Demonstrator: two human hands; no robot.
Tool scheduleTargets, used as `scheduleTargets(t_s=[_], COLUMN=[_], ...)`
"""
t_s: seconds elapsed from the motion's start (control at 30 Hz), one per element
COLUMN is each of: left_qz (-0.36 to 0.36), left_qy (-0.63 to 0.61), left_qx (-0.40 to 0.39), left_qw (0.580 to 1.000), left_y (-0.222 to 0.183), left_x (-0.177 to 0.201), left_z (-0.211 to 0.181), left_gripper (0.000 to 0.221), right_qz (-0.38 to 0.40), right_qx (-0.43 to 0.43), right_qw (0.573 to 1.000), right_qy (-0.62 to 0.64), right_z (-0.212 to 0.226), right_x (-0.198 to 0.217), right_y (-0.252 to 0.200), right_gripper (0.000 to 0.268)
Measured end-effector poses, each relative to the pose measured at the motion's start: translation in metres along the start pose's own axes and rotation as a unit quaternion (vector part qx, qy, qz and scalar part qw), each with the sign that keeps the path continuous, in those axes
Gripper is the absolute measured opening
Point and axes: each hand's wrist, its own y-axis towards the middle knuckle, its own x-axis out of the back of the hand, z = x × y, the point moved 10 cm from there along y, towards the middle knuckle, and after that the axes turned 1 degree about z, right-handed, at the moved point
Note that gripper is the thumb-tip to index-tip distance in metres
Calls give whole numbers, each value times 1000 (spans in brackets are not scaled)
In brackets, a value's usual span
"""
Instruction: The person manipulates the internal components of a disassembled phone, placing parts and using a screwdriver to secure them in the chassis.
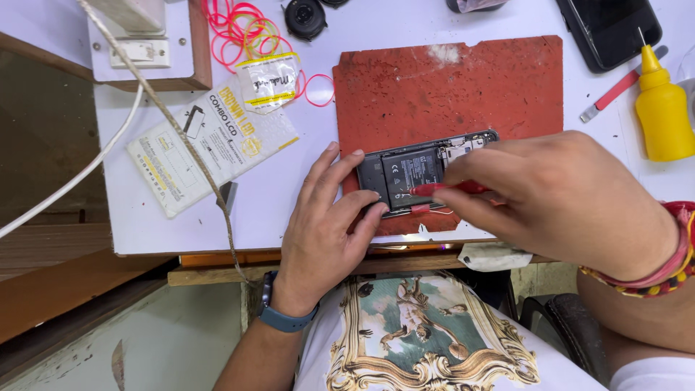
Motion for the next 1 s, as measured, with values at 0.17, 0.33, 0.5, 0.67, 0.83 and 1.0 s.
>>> scheduleTargets(t_s=[0.17,0.33,0.5,0.67,0.83,1.0], left_qz=[33,84,123,192,233,226], left_qy=[0,66,112,208,209,262], left_qx=[1,-2,-11,-58,-86,-131], left_qw=[999,994,986,957,946,929], left_y=[4,14,28,38,43,42], left_x=[-1,-3,-5,-18,-27,-30], left_z=[-5,-20,-33,-37,-37,-42], left_gripper=[15,14,11,17,31,28], right_qz=[-88,-267,-377,-411,-398,-399], right_qx=[-72,-101,-153,-180,-186,-175], right_qw=[988,916,819,795,820,828], right_qy=[104,281,405,408,367,354], right_z=[-45,-108,-159,-171,-164,-159], right_x=[4,-20,-59,-68,-68,-66], right_y=[-47,-111,-153,-162,-157,-154], right_gripper=[14,12,11,12,13,13])
